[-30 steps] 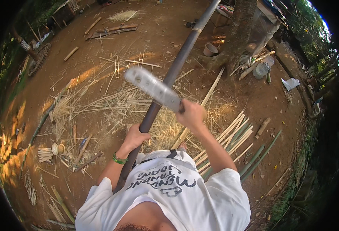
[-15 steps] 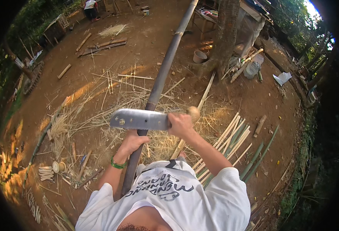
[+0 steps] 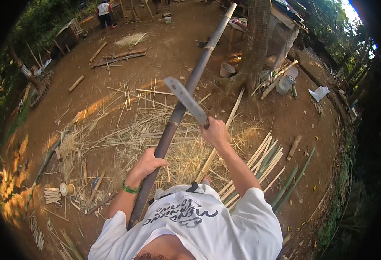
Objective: The person uses a large machete to split a long bamboo pole into thin strips. They hold the bamboo vertically and strike it repeatedly with the blade to separate the sections, then inspect the resulting strips.
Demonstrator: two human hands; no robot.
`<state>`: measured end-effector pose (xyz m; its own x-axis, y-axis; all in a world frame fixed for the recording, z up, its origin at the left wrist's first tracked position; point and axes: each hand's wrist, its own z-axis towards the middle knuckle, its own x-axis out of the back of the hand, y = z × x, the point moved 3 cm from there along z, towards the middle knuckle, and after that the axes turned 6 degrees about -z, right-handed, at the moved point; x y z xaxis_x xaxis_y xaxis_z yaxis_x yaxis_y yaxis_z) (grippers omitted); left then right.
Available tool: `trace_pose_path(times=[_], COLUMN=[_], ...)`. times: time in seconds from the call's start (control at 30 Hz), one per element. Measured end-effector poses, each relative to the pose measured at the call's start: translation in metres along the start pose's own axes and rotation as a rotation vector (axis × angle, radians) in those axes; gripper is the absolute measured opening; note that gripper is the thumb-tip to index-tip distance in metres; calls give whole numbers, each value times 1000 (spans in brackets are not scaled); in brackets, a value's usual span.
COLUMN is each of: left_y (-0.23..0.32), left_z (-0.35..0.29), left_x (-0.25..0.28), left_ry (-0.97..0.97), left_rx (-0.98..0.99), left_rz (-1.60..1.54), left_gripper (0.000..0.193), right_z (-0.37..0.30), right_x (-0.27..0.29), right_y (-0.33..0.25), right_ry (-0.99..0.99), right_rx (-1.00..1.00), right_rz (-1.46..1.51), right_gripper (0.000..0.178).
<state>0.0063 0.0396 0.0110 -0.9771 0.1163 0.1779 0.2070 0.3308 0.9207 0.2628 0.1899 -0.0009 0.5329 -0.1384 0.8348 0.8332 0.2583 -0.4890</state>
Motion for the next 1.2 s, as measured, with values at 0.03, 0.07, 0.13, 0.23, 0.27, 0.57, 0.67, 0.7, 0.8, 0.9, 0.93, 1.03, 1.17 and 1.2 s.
trace_pose_path(times=[0.03,0.07,0.13,0.23,0.27,0.57,0.67,0.7,0.8,0.9,0.93,1.03,1.17,1.2], left_y=[5,4,-3,9,12,16,25,17,15,28,28,22,27,28], left_z=[-2,1,10,4,1,18,16,14,14,3,8,15,5,4], left_x=[-2,-3,-10,-5,-4,-13,-14,-15,-13,-15,-11,-20,-21,-19], left_ry=[-5,16,35,102,116,190,135,116,169,74,101,122,156,160], left_rx=[-10,-102,-287,-195,-116,-336,-255,-299,-406,-129,-210,-415,-152,-150], left_rz=[9,-55,-174,60,171,242,193,136,141,149,162,138,307,306], left_gripper=[32,33,35,38,38,37,38,38,38,43,42,38,45,45], right_z=[-16,-31,-56,-26,-24,-36,-40,-47,-26,-7,-16,-42,-6,-8], right_x=[12,8,6,17,18,19,23,20,26,29,40,23,24,24], right_y=[-17,-30,-47,-29,-21,-27,-28,-31,-19,2,-18,-23,5,-3], right_ry=[-139,-144,-146,-205,-154,-114,-106,-124,-158,-36,-118,-207,66,-12], right_rx=[50,221,542,206,154,334,358,425,261,53,111,409,135,189], right_rz=[-65,-92,-150,-252,-239,-229,-239,-251,-252,-219,-254,-285,-265,-262], right_gripper=[16,16,16,13,13,17,17,17,13,9,9,9,10,11])
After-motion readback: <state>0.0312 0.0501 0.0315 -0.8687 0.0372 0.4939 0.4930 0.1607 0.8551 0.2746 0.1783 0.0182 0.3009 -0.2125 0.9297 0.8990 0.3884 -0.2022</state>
